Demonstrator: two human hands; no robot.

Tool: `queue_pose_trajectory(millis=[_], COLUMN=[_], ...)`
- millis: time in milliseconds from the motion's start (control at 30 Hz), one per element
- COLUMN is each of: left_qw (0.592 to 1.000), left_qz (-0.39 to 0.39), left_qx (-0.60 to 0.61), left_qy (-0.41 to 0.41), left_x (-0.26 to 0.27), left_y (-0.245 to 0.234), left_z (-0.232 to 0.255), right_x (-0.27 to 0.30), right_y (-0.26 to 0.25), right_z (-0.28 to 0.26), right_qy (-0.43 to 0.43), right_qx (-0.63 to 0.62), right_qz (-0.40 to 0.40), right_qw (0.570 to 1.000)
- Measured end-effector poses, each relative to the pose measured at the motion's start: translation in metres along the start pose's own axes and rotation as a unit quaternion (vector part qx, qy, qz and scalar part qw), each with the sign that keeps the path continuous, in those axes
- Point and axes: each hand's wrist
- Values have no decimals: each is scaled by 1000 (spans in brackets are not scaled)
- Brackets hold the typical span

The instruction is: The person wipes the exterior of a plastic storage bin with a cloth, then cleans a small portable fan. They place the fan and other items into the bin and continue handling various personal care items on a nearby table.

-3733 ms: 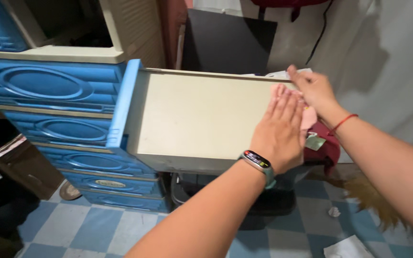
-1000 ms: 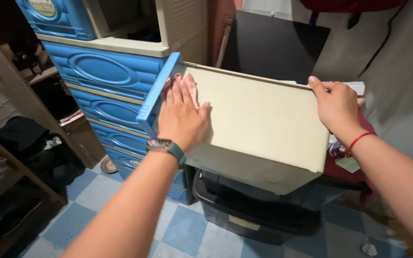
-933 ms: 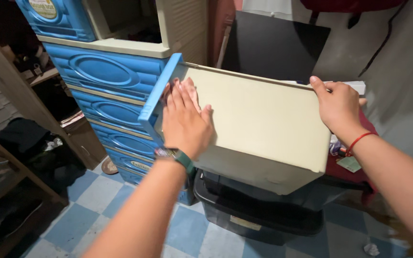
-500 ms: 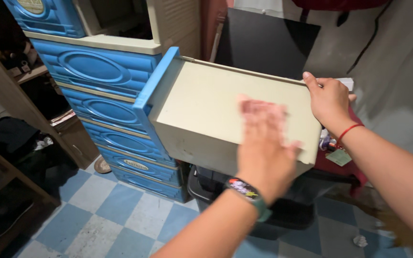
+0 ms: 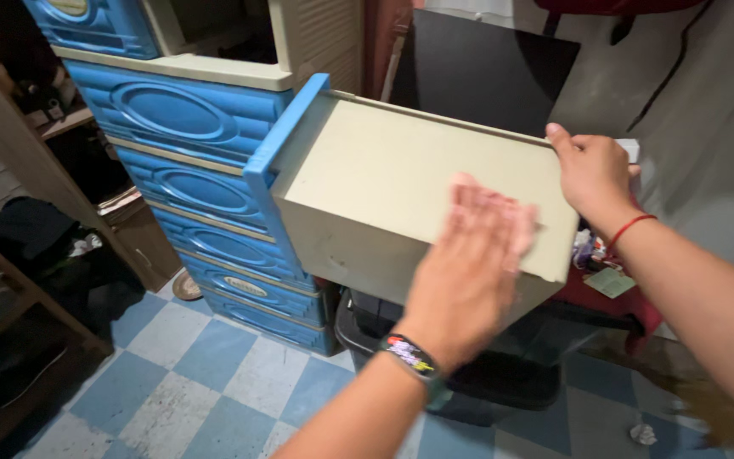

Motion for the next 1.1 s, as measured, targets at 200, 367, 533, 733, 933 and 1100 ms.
queue_pose_trajectory(millis=[200, 367, 533, 733, 933, 1100], left_qw=[993, 973, 962, 972, 997, 999], left_qz=[-18, -3, -1, 120, 57, 18], left_qx=[21, -210, -239, -151, -36, 25], left_qy=[-111, -99, -135, -131, -40, -8], left_x=[17, 29, 40, 16, -19, -30], left_y=[-60, -101, -99, -59, -7, 24], left_z=[-74, -128, -132, -110, -40, 22], right_x=[-2, -7, -15, -26, -42, -44], right_y=[-1, 6, 11, 12, 21, 26], right_z=[-2, -1, -2, 6, 17, 25], right_qy=[-15, -25, -1, 11, 29, 30], right_qx=[-5, -1, 4, -15, 2, 17], right_qz=[3, 2, -16, -31, -48, -39], right_qw=[1000, 1000, 1000, 999, 998, 999])
Point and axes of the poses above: each hand's wrist, its own x-axis away from the middle knuckle, its own y-axis out of the palm, z = x × y, and after that the axes turned 6 degrees about x, right-handed
